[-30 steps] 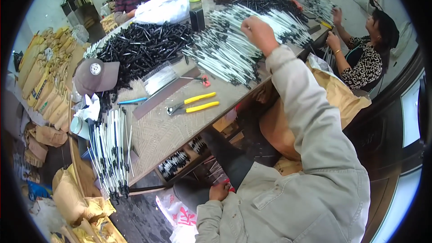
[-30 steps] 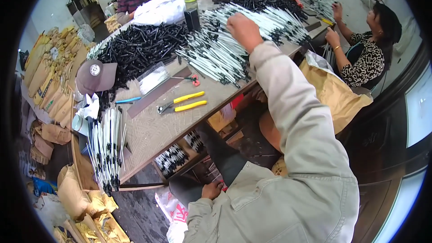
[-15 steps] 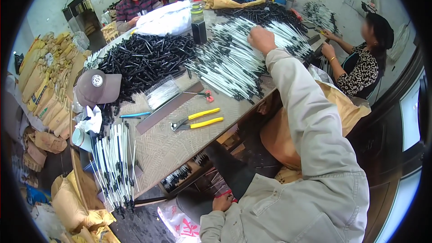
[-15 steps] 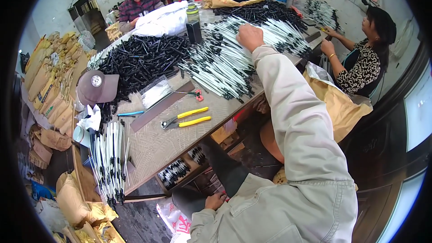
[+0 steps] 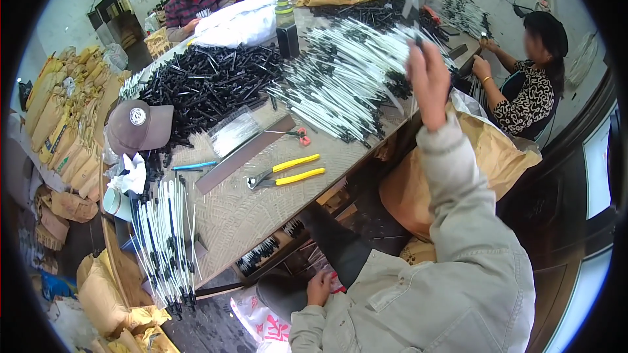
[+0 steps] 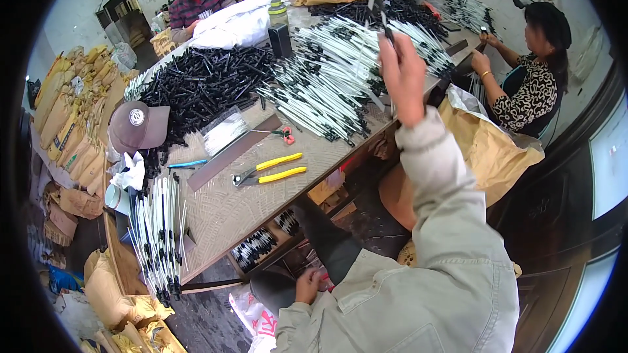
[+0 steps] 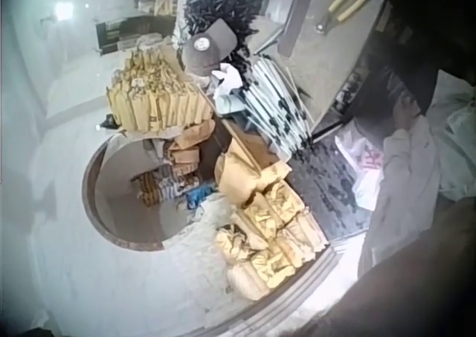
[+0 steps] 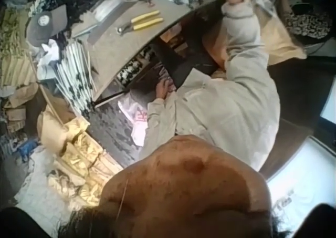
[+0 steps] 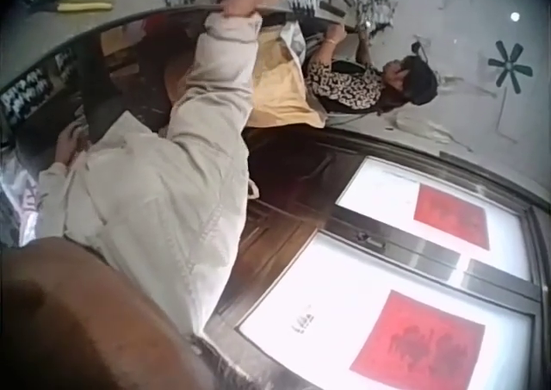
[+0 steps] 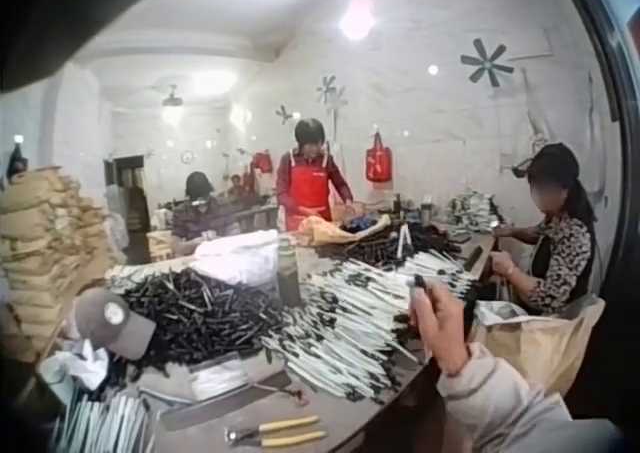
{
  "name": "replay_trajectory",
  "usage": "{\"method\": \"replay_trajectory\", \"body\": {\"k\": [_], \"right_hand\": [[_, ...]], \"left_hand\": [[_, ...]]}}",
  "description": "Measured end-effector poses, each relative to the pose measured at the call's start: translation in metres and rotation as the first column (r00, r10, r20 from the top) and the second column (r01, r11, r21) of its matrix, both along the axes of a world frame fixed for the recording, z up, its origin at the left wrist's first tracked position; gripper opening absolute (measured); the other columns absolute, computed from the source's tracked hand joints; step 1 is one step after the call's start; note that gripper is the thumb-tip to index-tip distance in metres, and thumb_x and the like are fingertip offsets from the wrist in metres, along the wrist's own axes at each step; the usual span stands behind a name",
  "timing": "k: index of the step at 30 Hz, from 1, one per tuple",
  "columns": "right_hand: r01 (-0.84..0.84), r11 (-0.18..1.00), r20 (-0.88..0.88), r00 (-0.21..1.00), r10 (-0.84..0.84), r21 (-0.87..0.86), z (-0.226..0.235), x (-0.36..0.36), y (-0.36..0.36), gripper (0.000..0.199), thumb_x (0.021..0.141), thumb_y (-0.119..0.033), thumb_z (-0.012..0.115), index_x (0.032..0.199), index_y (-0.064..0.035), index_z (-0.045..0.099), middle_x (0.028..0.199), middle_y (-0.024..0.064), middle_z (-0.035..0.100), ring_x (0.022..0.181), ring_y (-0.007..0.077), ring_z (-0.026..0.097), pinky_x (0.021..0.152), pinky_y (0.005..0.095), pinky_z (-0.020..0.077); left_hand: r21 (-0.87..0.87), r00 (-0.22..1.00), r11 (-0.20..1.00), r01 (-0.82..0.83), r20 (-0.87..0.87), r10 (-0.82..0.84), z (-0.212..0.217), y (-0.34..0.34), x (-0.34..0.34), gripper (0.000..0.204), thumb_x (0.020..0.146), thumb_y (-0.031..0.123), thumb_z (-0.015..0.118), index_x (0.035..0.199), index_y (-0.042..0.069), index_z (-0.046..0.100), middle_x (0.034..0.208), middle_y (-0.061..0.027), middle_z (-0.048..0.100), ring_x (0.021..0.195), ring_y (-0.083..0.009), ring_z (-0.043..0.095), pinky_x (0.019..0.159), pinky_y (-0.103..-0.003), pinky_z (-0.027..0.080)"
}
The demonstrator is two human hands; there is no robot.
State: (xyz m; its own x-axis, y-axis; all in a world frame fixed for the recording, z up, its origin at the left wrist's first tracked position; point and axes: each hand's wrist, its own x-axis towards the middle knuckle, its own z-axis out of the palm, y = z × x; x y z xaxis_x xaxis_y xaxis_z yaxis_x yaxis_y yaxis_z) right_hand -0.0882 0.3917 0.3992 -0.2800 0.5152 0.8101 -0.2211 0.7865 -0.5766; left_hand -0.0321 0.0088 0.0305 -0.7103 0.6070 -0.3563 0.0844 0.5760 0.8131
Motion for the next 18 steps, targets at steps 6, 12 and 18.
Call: {"method": "replay_trajectory", "body": {"k": [6,12,18], "right_hand": [[-0.385,0.797,0.154,0.852,0.501,-0.465,-0.099,0.070,-0.117,0.014,0.087,-0.002,0.049,0.098,0.0047,0.055,0.064,0.0041,0.055,0.051,0.0072,0.051,0.047,0.0192,0.0423],[-0.595,0.694,0.338,0.608,0.719,-0.407,-0.162,0.072,-0.203,0.018,0.079,-0.004,0.063,0.096,0.0009,0.059,0.077,0.0121,0.058,0.065,0.0216,0.057,0.057,0.0292,0.0442],[-0.788,0.573,0.504,0.410,0.760,-0.224,-0.147,0.051,-0.198,0.019,0.082,-0.016,0.060,0.097,-0.0039,0.058,0.084,0.0127,0.058,0.075,0.0259,0.059,0.063,0.0325,0.0478]], "left_hand": [[0.744,0.983,0.651,-0.151,0.045,0.177,0.132,0.037,-0.048,0.054,0.097,0.031,0.033,0.138,-0.003,0.023,0.120,-0.0171,0.049,0.104,-0.0230,0.053,0.090,-0.031,0.042],[0.756,0.930,0.579,-0.305,0.105,0.352,0.215,0.053,-0.039,0.042,0.091,0.007,0.040,0.131,-0.005,0.036,0.103,-0.0105,0.055,0.088,-0.0146,0.055,0.080,-0.024,0.043],[0.700,0.696,0.264,-0.664,0.448,0.561,0.208,0.041,-0.040,0.025,0.093,0.011,0.045,0.112,-0.003,0.054,0.067,0.0007,0.048,0.061,-0.0055,0.044,0.059,-0.019,0.037]]}}
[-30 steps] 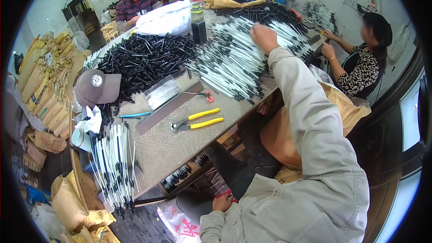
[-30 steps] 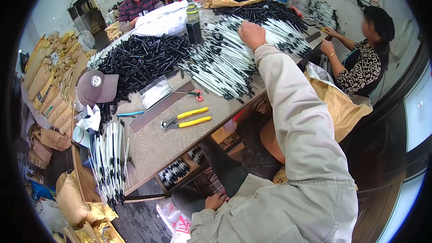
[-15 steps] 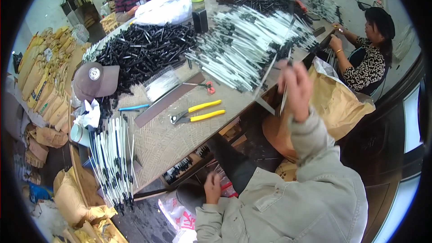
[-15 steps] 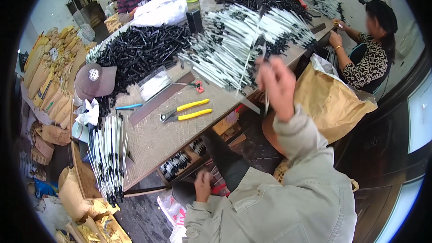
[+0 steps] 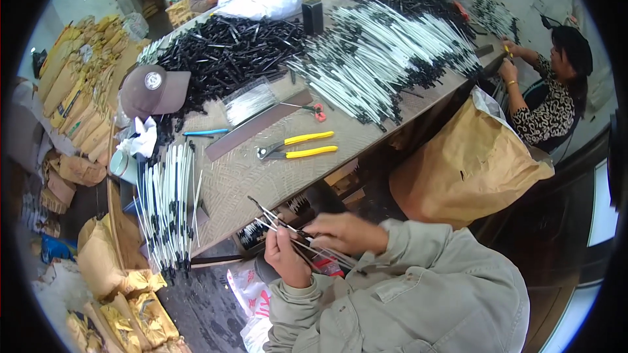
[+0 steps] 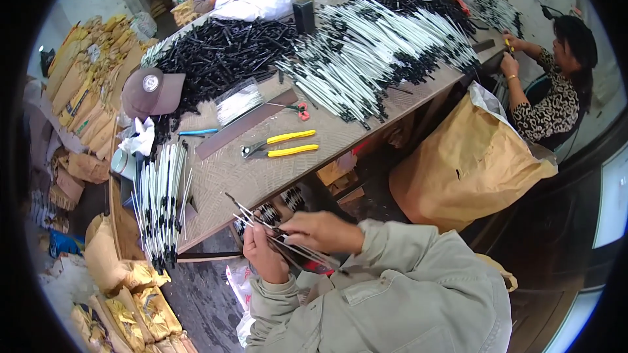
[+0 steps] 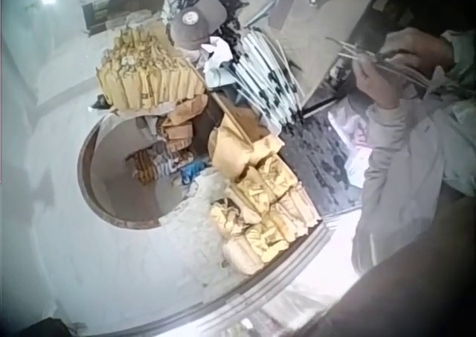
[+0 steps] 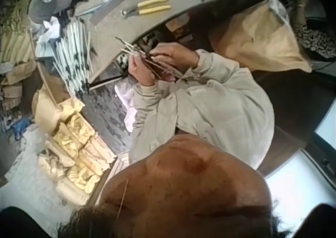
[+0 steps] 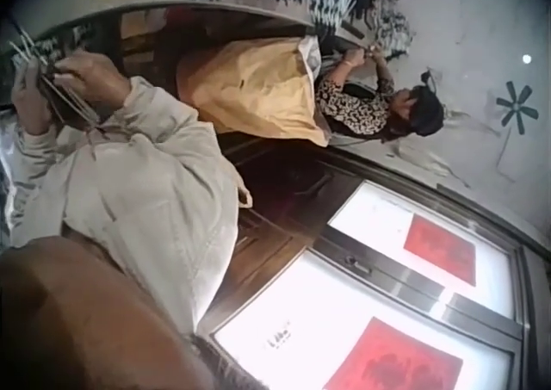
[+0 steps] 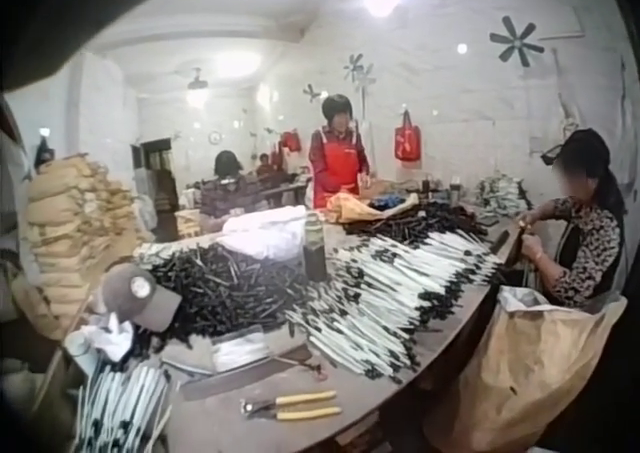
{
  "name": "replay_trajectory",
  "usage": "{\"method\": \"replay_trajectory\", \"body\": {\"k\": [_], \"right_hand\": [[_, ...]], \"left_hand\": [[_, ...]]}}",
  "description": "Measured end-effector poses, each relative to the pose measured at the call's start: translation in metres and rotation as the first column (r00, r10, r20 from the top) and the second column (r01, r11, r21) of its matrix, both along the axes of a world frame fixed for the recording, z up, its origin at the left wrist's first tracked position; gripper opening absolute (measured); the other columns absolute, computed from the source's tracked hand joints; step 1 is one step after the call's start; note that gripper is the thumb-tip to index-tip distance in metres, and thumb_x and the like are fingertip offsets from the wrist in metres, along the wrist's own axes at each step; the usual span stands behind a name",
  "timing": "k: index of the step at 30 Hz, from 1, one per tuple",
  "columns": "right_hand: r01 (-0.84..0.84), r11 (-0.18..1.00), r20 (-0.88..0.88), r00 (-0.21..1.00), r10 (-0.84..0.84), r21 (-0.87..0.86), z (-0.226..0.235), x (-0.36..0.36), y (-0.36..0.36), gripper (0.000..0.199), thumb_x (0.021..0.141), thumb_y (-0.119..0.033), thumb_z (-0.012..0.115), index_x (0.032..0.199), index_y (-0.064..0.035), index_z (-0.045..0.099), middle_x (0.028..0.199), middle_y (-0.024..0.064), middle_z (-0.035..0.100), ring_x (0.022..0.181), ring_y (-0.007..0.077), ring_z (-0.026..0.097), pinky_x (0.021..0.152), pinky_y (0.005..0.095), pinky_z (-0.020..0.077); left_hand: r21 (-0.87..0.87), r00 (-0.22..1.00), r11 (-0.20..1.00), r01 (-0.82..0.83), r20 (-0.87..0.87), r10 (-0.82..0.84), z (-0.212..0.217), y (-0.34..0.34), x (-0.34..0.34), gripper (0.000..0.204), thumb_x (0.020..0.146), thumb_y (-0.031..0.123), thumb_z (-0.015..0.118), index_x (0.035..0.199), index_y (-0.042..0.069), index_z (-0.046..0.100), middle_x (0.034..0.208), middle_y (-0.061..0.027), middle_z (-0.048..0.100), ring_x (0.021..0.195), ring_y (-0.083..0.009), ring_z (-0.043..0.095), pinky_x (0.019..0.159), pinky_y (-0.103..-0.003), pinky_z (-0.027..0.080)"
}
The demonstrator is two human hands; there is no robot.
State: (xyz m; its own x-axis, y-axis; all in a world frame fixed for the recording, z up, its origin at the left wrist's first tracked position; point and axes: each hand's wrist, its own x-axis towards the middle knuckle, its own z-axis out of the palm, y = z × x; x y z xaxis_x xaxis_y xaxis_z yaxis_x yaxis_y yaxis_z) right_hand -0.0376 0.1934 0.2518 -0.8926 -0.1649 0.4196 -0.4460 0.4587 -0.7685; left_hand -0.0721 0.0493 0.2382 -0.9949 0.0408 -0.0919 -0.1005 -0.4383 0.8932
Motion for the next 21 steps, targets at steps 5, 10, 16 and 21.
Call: {"method": "replay_trajectory", "body": {"k": [5,10,16,21], "right_hand": [[0.472,0.860,-0.302,0.862,-0.406,0.191,0.043,-0.089,0.104,0.011,0.084,-0.009,0.053,0.088,-0.0018,0.060,0.080,0.0151,0.059,0.069,0.0302,0.056,0.059,0.0382,0.0447],[0.559,0.664,-0.209,0.819,-0.534,0.497,0.043,-0.182,0.164,0.016,0.079,-0.017,0.058,0.083,-0.0028,0.063,0.082,0.0161,0.062,0.070,0.0336,0.060,0.060,0.0401,0.0461],[0.552,0.288,-0.320,0.753,-0.575,0.782,0.002,-0.194,0.173,0.020,0.076,-0.027,0.061,0.073,-0.0073,0.064,0.078,0.0128,0.064,0.071,0.0294,0.063,0.061,0.0408,0.0496],[0.499,0.220,-0.315,0.772,-0.552,0.838,0.014,-0.196,0.157,0.014,0.076,-0.017,0.056,0.074,-0.0073,0.065,0.076,0.0133,0.065,0.067,0.0292,0.064,0.057,0.0415,0.0499]], "left_hand": [[0.160,0.992,0.979,-0.125,-0.015,0.129,0.002,-0.014,-0.004,0.018,0.093,0.017,0.050,0.103,0.003,0.054,0.066,-0.0001,0.048,0.056,-0.0058,0.043,0.051,-0.018,0.035],[0.235,0.980,0.961,-0.145,-0.099,0.172,0.009,-0.023,0.007,0.019,0.093,0.016,0.049,0.111,0.007,0.050,0.064,-0.0005,0.047,0.044,-0.0047,0.033,0.038,-0.017,0.025],[0.247,0.984,0.957,-0.155,-0.049,0.172,0.008,-0.027,0.012,0.014,0.093,0.013,0.047,0.105,0.005,0.050,0.063,-0.0028,0.048,0.045,-0.0053,0.034,0.038,-0.018,0.025],[0.168,1.000,0.986,-0.019,0.000,0.019,0.005,-0.020,0.020,0.018,0.096,0.021,0.043,0.102,0.006,0.050,0.059,-0.0025,0.049,0.043,-0.0055,0.036,0.038,-0.018,0.027]]}}
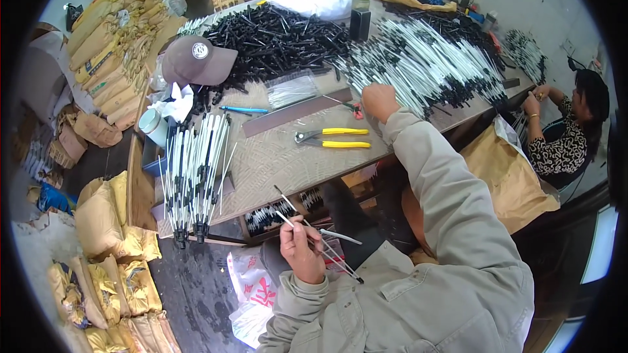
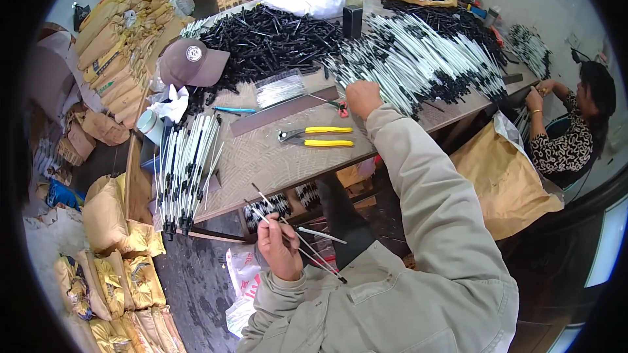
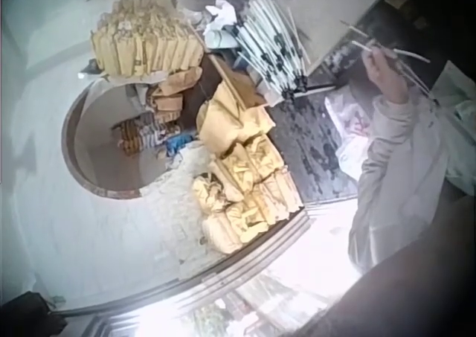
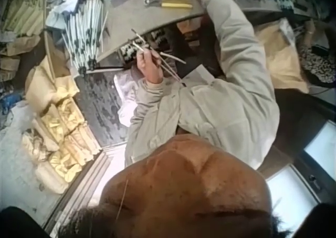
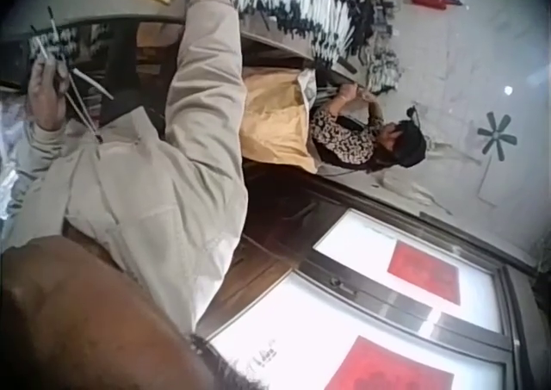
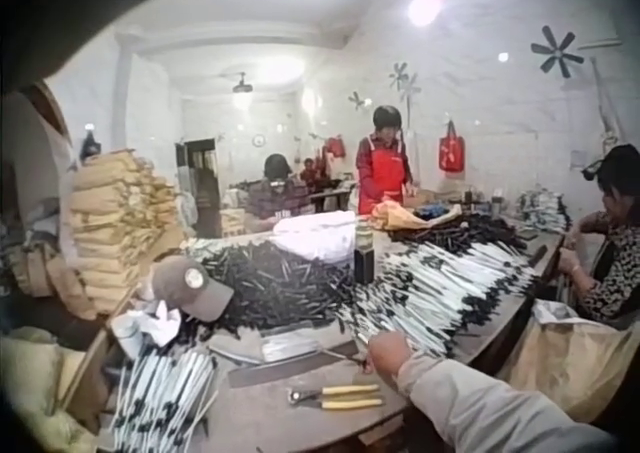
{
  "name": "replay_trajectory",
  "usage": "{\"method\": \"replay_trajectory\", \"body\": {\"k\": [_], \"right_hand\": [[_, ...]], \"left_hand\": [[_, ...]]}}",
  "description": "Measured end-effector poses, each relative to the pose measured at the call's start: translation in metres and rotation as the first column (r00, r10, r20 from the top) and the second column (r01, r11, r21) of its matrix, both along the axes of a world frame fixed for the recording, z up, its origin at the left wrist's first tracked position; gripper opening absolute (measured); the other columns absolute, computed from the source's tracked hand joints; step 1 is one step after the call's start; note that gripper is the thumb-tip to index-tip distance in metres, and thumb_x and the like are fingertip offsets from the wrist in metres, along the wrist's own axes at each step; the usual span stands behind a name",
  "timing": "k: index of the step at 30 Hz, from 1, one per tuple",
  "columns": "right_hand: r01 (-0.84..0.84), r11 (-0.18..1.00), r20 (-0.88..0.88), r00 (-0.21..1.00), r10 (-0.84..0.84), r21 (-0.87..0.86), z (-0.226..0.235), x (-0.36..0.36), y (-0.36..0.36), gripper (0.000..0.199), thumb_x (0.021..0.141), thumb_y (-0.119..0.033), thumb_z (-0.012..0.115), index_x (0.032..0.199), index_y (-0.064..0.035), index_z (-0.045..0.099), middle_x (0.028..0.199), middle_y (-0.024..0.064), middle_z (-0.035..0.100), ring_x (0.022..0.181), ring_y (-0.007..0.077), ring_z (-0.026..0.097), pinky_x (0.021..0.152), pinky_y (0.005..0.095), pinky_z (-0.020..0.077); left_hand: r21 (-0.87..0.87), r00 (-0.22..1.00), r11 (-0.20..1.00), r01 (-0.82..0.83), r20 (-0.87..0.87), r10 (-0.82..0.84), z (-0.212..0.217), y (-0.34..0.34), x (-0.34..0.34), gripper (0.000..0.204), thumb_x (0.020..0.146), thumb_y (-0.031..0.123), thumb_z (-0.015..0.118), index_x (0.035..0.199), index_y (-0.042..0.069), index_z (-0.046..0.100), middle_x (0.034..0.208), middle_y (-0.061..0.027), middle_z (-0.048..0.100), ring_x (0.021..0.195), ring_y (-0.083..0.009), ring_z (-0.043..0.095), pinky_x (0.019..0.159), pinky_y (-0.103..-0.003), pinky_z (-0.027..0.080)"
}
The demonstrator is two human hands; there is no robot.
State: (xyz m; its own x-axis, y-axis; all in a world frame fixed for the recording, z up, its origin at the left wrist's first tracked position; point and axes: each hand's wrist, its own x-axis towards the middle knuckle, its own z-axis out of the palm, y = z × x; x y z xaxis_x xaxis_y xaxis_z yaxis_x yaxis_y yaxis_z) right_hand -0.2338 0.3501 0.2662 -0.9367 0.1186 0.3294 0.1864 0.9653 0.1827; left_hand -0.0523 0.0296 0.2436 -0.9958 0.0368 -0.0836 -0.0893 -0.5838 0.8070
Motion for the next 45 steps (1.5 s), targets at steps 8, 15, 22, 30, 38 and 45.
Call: {"method": "replay_trajectory", "body": {"k": [8,15,22,30,38,45], "right_hand": [[0.160,0.955,-0.234,0.947,-0.220,-0.248,-0.002,0.003,0.024,0.017,0.081,-0.019,0.049,0.081,-0.0063,0.060,0.074,0.0178,0.063,0.068,0.0359,0.062,0.059,0.0472,0.0479],[0.069,0.849,-0.381,0.873,-0.305,-0.523,-0.004,0.037,0.025,0.020,0.087,-0.025,0.048,0.092,-0.0092,0.059,0.075,0.0172,0.063,0.075,0.0360,0.060,0.064,0.0451,0.0453],[-0.411,0.496,-0.568,0.794,-0.218,-0.765,0.024,0.054,0.035,0.019,0.088,-0.017,0.057,0.087,0.0012,0.062,0.058,-0.0033,0.046,0.052,0.0026,0.042,0.047,0.0222,0.0350],[-0.520,0.173,-0.546,0.764,-0.344,-0.837,0.037,0.167,-0.051,0.017,0.091,-0.012,0.051,0.081,-0.0004,0.057,0.063,-0.0008,0.051,0.050,0.0041,0.044,0.045,0.0190,0.0337],[-0.372,0.068,-0.375,0.926,-0.031,-0.926,-0.027,0.223,-0.156,0.006,0.083,-0.003,0.058,0.084,0.0017,0.061,0.070,0.0053,0.054,0.063,0.0114,0.050,0.056,0.0243,0.0401],[-0.327,0.029,-0.285,0.862,0.419,-0.945,-0.013,0.207,-0.138,0.011,0.084,-0.010,0.057,0.086,-0.0005,0.062,0.074,0.0097,0.059,0.064,0.0154,0.056,0.058,0.0272,0.0433]], "left_hand": [[-0.026,0.994,0.994,0.109,0.010,-0.109,-0.009,0.004,0.012,0.023,0.097,0.022,0.038,0.105,0.004,0.049,0.062,-0.0047,0.054,0.048,-0.0066,0.044,0.044,-0.018,0.034],[-0.048,0.998,0.998,0.048,0.043,-0.046,-0.011,0.005,0.009,0.021,0.097,0.021,0.039,0.103,0.005,0.051,0.061,-0.0035,0.052,0.043,-0.0064,0.040,0.040,-0.018,0.032],[-0.034,0.981,0.980,0.194,0.005,-0.194,-0.010,0.011,0.005,0.025,0.097,0.022,0.040,0.105,0.001,0.050,0.053,-0.0014,0.046,0.042,-0.0055,0.037,0.038,-0.019,0.027],[-0.057,0.993,0.993,0.105,-0.053,-0.108,0.005,-0.001,-0.032,0.037,0.097,0.028,0.038,0.120,0.000,0.043,0.106,-0.0172,0.058,0.090,-0.0238,0.062,0.077,-0.032,0.051],[-0.156,0.987,0.987,-0.033,-0.161,0.007,0.027,0.039,-0.034,0.034,0.097,0.024,0.038,0.124,0.003,0.041,0.089,-0.0076,0.054,0.076,-0.0153,0.057,0.068,-0.028,0.049],[-0.002,0.981,0.985,-0.175,-0.087,0.174,0.029,0.021,-0.036,0.017,0.094,0.014,0.044,0.107,0.004,0.046,0.068,-0.0005,0.045,0.051,-0.0064,0.041,0.045,-0.021,0.036]]}}
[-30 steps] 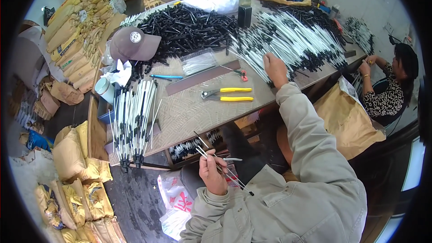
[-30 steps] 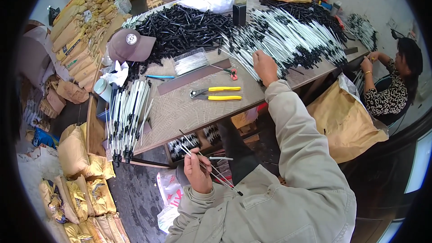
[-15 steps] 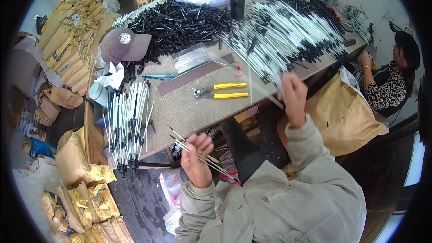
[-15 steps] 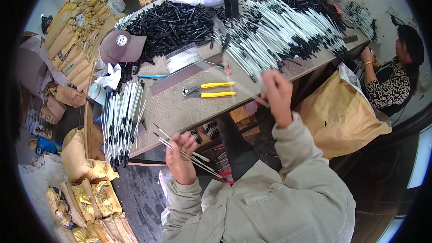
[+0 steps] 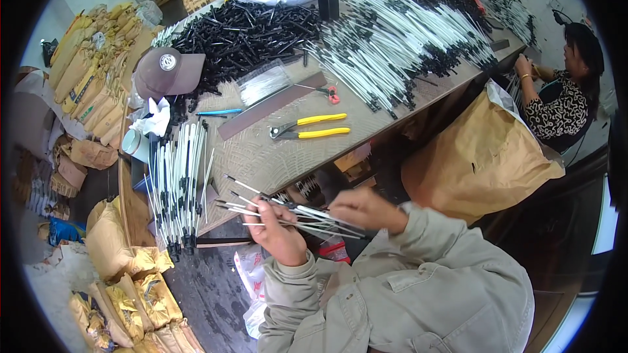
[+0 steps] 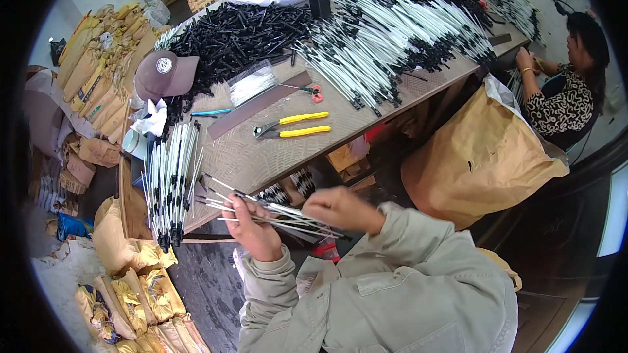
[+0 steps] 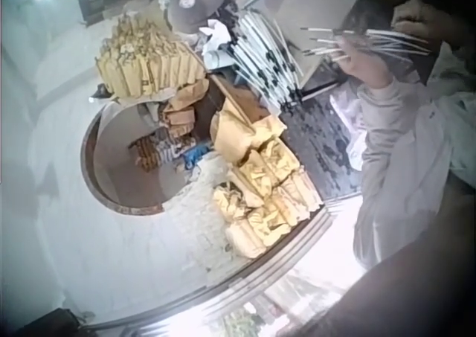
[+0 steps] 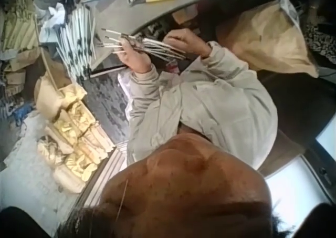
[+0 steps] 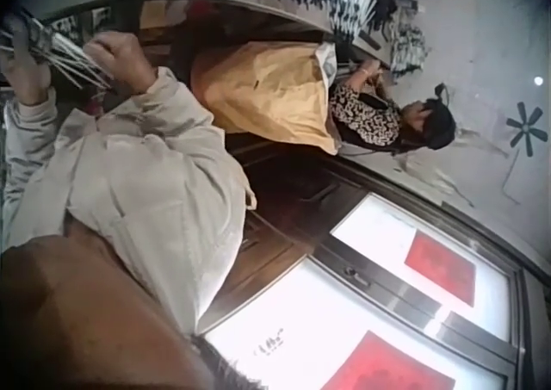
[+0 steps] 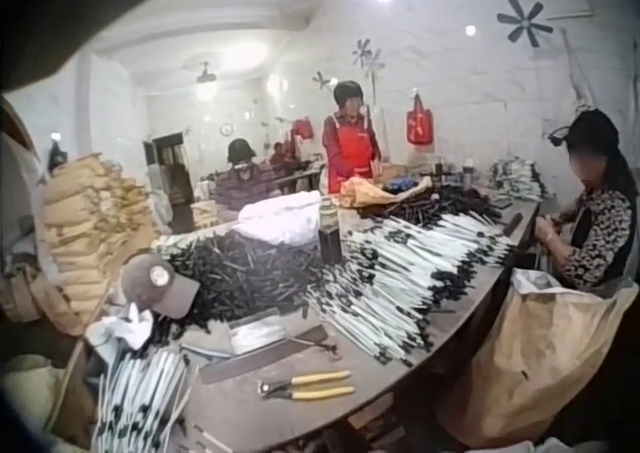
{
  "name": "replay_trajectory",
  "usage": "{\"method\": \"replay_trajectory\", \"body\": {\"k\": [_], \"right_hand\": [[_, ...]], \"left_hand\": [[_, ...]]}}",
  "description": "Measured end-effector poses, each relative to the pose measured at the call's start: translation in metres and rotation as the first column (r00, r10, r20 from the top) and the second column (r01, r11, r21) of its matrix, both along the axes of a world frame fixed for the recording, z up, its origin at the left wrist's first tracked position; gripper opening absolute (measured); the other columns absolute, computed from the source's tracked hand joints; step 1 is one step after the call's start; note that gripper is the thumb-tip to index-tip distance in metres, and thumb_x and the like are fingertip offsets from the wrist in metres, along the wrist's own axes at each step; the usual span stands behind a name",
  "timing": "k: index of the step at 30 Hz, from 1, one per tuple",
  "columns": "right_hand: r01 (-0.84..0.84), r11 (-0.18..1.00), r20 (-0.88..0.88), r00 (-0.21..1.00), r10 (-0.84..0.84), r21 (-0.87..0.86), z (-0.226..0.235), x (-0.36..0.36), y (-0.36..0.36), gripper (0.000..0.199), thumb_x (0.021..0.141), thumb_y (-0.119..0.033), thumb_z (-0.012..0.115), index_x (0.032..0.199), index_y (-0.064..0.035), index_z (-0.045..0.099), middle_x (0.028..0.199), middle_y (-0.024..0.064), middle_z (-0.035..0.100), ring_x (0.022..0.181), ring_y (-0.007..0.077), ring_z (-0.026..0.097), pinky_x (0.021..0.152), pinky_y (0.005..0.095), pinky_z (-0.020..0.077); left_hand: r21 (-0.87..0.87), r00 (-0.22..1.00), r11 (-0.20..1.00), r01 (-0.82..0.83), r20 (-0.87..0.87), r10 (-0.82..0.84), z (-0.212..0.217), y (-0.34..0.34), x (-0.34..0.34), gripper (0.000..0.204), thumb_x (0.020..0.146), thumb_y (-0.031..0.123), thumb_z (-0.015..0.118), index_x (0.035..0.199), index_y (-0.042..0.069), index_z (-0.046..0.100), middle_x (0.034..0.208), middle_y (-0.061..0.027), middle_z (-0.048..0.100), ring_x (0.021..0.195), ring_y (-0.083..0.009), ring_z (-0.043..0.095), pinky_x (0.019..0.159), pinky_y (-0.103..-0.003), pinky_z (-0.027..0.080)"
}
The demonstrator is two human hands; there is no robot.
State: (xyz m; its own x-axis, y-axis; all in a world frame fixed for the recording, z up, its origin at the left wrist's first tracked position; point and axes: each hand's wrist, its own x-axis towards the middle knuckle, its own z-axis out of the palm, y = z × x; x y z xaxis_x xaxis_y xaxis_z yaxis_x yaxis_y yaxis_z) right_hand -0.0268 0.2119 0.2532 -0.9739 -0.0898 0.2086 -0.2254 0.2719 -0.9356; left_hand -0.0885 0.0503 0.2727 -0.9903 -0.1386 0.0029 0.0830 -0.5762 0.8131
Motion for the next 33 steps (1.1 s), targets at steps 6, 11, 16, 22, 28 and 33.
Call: {"method": "replay_trajectory", "body": {"k": [6,11,16,22,28,33], "right_hand": [[0.721,0.485,-0.467,0.691,-0.551,0.495,0.024,-0.116,0.139,0.015,0.082,-0.018,0.059,0.086,-0.0035,0.063,0.083,0.0155,0.060,0.077,0.0331,0.058,0.066,0.0386,0.0460],[0.688,0.066,-0.584,0.658,-0.475,0.723,0.005,-0.166,0.195,0.021,0.078,-0.029,0.061,0.075,-0.0088,0.059,0.079,0.0117,0.061,0.076,0.0313,0.060,0.065,0.0423,0.0466],[0.755,0.126,-0.535,0.562,-0.631,0.644,0.019,-0.167,0.194,0.023,0.081,-0.028,0.054,0.078,-0.0063,0.058,0.078,0.0138,0.064,0.068,0.0346,0.061,0.061,0.0454,0.0464],[0.831,0.553,-0.515,0.502,-0.695,0.063,0.023,-0.151,0.198,0.018,0.087,-0.015,0.055,0.103,-0.0075,0.058,0.068,0.0095,0.055,0.053,0.0138,0.052,0.051,0.0281,0.0426],[0.752,0.510,-0.401,0.656,-0.639,0.418,0.002,-0.137,0.198,0.018,0.083,-0.019,0.059,0.100,-0.0124,0.061,0.070,0.0155,0.060,0.063,0.0316,0.058,0.057,0.0391,0.0437],[0.804,0.419,-0.434,0.585,-0.685,0.423,0.013,-0.136,0.174,0.024,0.079,-0.031,0.062,0.091,-0.0093,0.063,0.076,0.0125,0.063,0.071,0.0315,0.061,0.063,0.0394,0.0473]], "left_hand": [[0.254,0.996,0.963,0.089,0.004,-0.094,0.010,-0.024,0.007,0.014,0.095,0.020,0.046,0.103,0.009,0.045,0.059,0.0006,0.042,0.040,-0.0058,0.034,0.033,-0.018,0.025],[0.220,0.981,0.956,0.193,-0.034,-0.190,0.012,-0.020,0.026,0.020,0.095,0.021,0.047,0.111,0.009,0.045,0.065,-0.0026,0.048,0.039,-0.0046,0.031,0.033,-0.017,0.024],[0.132,0.989,0.983,0.129,0.051,-0.137,0.013,-0.020,0.032,0.025,0.092,0.013,0.050,0.116,0.008,0.044,0.080,-0.0108,0.062,0.050,-0.0101,0.050,0.043,-0.019,0.038],[0.048,0.880,0.879,0.474,0.010,-0.475,-0.011,-0.018,0.036,0.021,0.097,0.017,0.037,0.114,0.005,0.040,0.092,-0.0213,0.063,0.070,-0.0216,0.064,0.066,-0.030,0.053],[-0.008,0.858,0.859,0.512,-0.041,-0.512,-0.018,-0.003,0.042,0.017,0.097,0.019,0.039,0.108,0.007,0.039,0.092,-0.0203,0.063,0.090,-0.0324,0.062,0.088,-0.044,0.047],[0.084,0.845,0.846,0.526,0.056,-0.531,-0.019,-0.003,0.041,0.020,0.097,0.022,0.038,0.099,0.004,0.046,0.082,-0.0146,0.062,0.084,-0.0266,0.063,0.080,-0.040,0.051]]}}
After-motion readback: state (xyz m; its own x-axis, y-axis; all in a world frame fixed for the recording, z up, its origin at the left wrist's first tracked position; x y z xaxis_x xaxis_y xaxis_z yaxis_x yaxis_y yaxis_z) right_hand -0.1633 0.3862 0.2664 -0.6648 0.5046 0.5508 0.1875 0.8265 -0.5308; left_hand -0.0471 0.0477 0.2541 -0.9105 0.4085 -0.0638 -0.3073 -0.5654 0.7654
